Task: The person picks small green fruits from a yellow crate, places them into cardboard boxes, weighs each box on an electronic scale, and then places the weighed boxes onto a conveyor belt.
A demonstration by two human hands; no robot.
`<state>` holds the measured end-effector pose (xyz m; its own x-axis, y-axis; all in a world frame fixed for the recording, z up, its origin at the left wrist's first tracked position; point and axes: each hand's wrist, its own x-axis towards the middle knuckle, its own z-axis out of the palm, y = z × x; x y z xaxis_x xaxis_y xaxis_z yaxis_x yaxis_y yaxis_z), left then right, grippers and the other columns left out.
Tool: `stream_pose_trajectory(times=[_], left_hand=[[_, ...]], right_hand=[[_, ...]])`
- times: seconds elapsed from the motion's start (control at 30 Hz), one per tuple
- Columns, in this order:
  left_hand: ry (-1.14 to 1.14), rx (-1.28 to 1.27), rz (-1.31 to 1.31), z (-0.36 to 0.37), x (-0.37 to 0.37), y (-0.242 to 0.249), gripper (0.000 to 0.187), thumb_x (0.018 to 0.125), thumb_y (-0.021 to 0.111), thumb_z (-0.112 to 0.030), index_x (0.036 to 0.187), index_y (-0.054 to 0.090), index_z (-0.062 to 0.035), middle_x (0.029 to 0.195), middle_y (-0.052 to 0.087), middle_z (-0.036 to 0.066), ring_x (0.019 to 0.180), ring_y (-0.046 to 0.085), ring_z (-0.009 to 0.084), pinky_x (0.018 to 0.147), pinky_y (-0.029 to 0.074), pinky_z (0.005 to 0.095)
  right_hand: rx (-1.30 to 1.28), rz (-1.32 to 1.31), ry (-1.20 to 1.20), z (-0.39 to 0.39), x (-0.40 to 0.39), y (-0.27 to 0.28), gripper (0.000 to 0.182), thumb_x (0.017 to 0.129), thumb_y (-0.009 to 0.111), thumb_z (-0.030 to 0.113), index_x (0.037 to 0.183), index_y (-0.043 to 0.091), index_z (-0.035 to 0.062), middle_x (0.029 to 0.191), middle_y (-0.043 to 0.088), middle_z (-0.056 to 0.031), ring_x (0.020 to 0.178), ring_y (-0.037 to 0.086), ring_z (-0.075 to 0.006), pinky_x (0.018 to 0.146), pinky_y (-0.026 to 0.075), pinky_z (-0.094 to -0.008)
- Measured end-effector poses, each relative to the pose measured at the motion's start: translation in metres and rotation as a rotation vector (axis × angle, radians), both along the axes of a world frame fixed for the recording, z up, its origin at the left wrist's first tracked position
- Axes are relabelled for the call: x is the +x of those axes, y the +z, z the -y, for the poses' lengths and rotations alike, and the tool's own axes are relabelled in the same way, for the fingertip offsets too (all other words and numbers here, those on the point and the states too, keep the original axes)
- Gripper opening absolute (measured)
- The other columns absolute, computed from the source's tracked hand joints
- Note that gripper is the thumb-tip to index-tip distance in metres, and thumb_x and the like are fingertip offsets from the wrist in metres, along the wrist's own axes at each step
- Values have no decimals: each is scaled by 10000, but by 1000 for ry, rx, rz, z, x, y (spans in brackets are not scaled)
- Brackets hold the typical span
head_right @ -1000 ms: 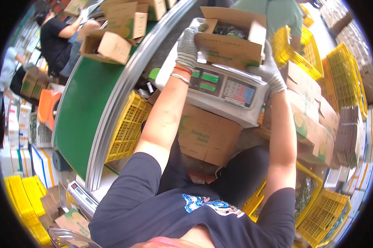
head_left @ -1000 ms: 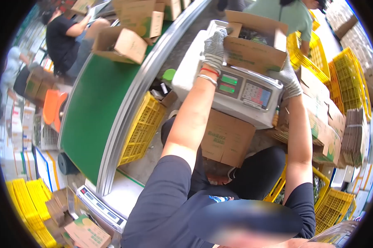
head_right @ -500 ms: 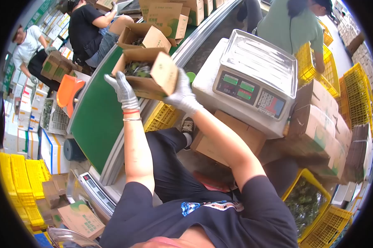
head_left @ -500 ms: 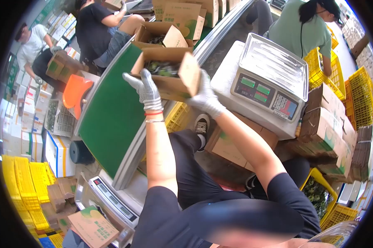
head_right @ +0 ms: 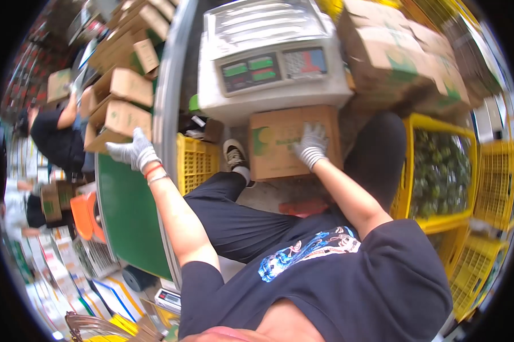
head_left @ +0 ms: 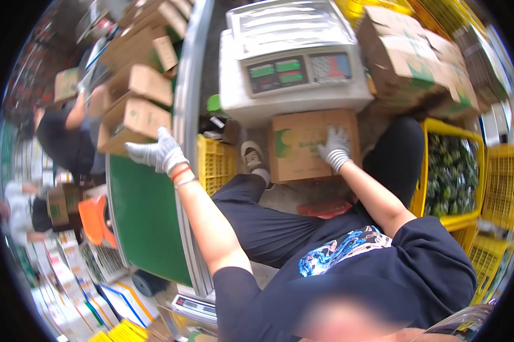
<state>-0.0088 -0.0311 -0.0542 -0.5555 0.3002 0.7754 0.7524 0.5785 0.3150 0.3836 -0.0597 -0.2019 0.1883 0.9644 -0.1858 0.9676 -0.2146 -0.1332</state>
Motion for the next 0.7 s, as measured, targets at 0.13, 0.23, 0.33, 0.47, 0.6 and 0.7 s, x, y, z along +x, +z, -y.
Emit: stream_pose_trajectory(times=[0.13,0.23,0.33,0.47,0.6,0.7], left_hand=[[-761,-168,736,-20,138,-29,557,710,642,-209,1160,457,61,1127,490,290,1012,494,420,964,385,471],[-531,-662,834,12,198,-163,554,702,588,-379,1091,578,16,1041,602,257,1046,554,375,944,415,407],[-836,-642,972,53,213,-267,461,759,540,-407,987,639,-19,1000,643,207,975,599,348,858,457,379],[-712,-652,1082,56,233,-195,349,797,611,-233,1075,586,-23,1053,610,104,848,582,210,752,484,368],[-908,-612,1387,42,211,-190,447,853,544,-111,1278,474,11,1198,555,132,961,570,233,868,471,355],[-979,-713,1392,39,251,-172,457,835,546,-97,1273,475,10,1191,556,127,967,565,234,873,466,352]], right_hand=[[-137,-267,-223,29,80,-36,865,720,709,343,1409,245,100,1413,286,-206,1299,290,-379,1050,305,-457],[-109,-253,-202,21,80,-25,863,708,719,329,1397,267,73,1370,343,-224,1260,356,-372,1041,328,-422],[-93,-329,-218,22,90,-12,686,782,645,290,1358,351,64,1301,420,-208,1199,421,-374,984,385,-446],[81,-230,-217,14,89,-63,249,846,458,109,1000,600,-25,944,602,-248,866,610,-349,734,495,-439],[-73,-598,-323,15,95,-47,279,802,509,145,1019,594,-9,953,614,-232,878,618,-344,730,502,-438],[-85,-803,-394,16,97,-41,316,769,547,171,1033,589,3,960,623,-221,886,624,-341,726,507,-438]])
